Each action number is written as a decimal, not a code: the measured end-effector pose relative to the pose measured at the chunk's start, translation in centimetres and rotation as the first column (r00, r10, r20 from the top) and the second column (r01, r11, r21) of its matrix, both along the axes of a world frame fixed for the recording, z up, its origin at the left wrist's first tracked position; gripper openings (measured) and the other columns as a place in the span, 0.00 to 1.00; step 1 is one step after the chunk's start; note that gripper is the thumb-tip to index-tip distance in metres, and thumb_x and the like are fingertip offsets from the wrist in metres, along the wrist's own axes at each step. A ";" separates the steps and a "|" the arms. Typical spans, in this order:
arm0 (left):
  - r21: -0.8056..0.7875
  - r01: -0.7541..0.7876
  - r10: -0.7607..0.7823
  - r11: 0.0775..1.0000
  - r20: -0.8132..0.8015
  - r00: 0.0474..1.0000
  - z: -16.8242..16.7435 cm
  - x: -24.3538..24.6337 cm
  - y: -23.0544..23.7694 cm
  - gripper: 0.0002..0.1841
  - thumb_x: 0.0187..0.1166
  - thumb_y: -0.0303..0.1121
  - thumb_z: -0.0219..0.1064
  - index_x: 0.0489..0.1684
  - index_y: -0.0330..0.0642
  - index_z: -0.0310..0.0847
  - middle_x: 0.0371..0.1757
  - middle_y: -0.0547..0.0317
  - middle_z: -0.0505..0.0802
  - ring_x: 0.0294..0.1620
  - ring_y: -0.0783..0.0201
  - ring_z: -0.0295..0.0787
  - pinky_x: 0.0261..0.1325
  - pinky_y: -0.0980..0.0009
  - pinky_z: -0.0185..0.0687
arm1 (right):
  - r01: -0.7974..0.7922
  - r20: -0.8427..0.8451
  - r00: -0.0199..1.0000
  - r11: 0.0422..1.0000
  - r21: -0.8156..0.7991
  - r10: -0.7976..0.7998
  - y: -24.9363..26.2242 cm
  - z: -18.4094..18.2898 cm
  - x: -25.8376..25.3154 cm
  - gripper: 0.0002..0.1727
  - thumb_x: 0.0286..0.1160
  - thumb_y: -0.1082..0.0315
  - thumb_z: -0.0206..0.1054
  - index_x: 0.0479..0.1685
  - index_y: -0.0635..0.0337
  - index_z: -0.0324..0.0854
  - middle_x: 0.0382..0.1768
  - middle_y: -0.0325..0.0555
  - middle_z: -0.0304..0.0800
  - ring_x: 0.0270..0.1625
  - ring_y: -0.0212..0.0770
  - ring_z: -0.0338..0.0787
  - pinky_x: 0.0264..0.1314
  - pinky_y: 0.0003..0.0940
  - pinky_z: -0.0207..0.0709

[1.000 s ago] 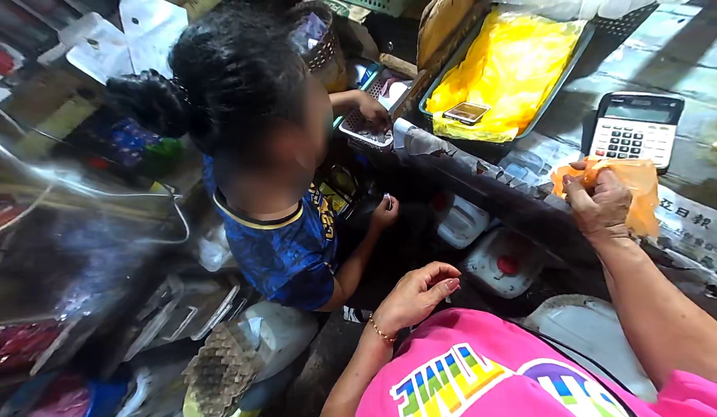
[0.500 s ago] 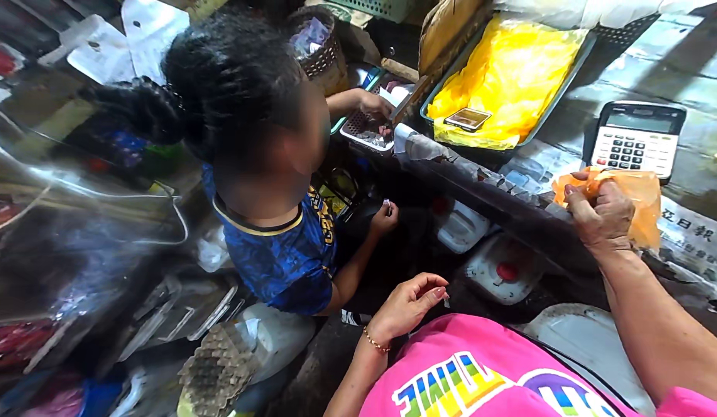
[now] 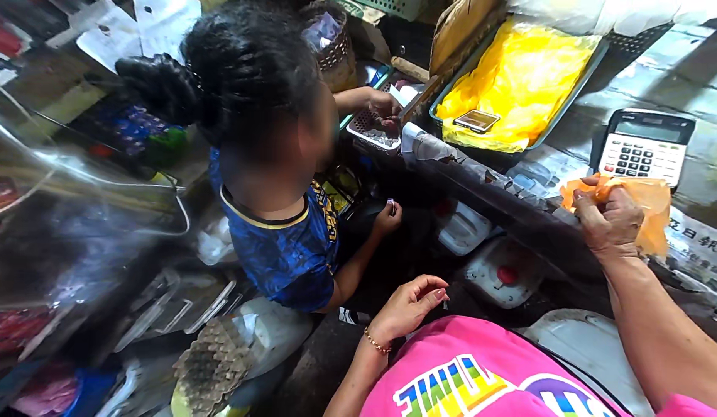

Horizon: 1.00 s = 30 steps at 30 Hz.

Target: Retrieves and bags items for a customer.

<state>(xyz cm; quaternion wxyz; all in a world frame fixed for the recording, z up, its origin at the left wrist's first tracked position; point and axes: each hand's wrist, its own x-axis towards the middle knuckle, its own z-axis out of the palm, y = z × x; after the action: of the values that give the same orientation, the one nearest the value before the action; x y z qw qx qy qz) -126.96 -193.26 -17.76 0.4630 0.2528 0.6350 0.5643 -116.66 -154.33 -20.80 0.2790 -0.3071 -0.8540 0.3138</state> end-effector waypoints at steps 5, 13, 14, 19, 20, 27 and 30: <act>0.001 -0.005 0.005 1.000 0.009 1.000 -0.2 -0.1 -0.2 0.15 0.89 0.34 0.59 0.64 0.34 0.81 0.53 0.56 0.93 0.55 0.71 0.90 0.65 0.70 0.84 | 0.002 -0.004 1.000 1.000 0.004 -0.002 0.0 0.0 -0.2 0.24 0.85 0.59 0.60 0.70 0.70 0.78 0.48 0.71 0.88 0.46 0.61 0.90 0.56 0.61 0.80; 0.004 0.003 -0.003 1.000 0.011 1.000 -0.4 -0.1 -0.1 0.15 0.89 0.34 0.59 0.63 0.34 0.81 0.53 0.56 0.93 0.54 0.70 0.90 0.64 0.71 0.84 | 0.101 0.112 0.987 0.987 0.126 -0.115 -1.1 0.3 -1.1 0.23 0.87 0.61 0.58 0.69 0.70 0.79 0.55 0.77 0.87 0.56 0.75 0.88 0.62 0.73 0.74; 0.004 0.006 -0.006 1.000 0.011 1.000 -0.4 -0.2 0.0 0.15 0.89 0.34 0.59 0.63 0.34 0.81 0.53 0.56 0.93 0.54 0.70 0.90 0.64 0.71 0.84 | 0.102 0.144 0.982 0.985 0.141 -0.123 -1.2 0.4 -1.3 0.22 0.88 0.61 0.57 0.69 0.70 0.80 0.54 0.77 0.87 0.57 0.77 0.88 0.61 0.74 0.74; 0.012 0.017 -0.018 1.000 0.030 0.999 -0.5 0.0 0.0 0.15 0.90 0.34 0.59 0.64 0.34 0.81 0.54 0.55 0.92 0.55 0.70 0.90 0.65 0.70 0.84 | 0.083 0.225 0.967 0.982 0.171 -0.120 -1.1 0.1 -1.6 0.21 0.89 0.62 0.56 0.66 0.72 0.81 0.50 0.79 0.88 0.54 0.79 0.88 0.59 0.76 0.73; 0.010 0.018 -0.018 1.000 0.030 0.999 -0.6 0.1 -0.1 0.15 0.90 0.34 0.59 0.64 0.34 0.81 0.54 0.55 0.92 0.55 0.70 0.90 0.65 0.70 0.84 | 0.080 0.237 0.964 0.984 0.160 -0.117 -1.1 0.2 -1.6 0.22 0.89 0.62 0.56 0.66 0.72 0.81 0.50 0.79 0.88 0.54 0.79 0.88 0.60 0.77 0.73; 0.001 -0.001 0.001 1.000 0.019 1.000 -0.8 0.5 -0.8 0.15 0.89 0.34 0.59 0.64 0.33 0.81 0.53 0.55 0.92 0.53 0.71 0.90 0.64 0.71 0.84 | 0.065 0.315 0.943 0.987 0.146 -0.109 -1.3 0.5 -1.7 0.22 0.88 0.60 0.57 0.65 0.72 0.81 0.50 0.80 0.88 0.55 0.81 0.87 0.60 0.78 0.72; 0.010 -0.005 0.005 1.000 0.018 1.000 -0.8 0.6 -1.1 0.15 0.90 0.34 0.59 0.64 0.33 0.81 0.53 0.55 0.92 0.53 0.71 0.89 0.63 0.71 0.84 | 0.063 0.330 0.938 0.988 0.141 -0.106 -1.2 0.6 -1.7 0.23 0.89 0.59 0.57 0.62 0.74 0.81 0.48 0.80 0.87 0.55 0.80 0.87 0.60 0.77 0.71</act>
<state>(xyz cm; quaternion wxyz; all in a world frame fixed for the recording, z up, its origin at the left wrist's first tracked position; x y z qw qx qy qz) -126.32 -194.36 -18.57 0.4661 0.2482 0.6286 0.5709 -118.38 -155.58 -20.16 0.1615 -0.3740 -0.8934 0.1891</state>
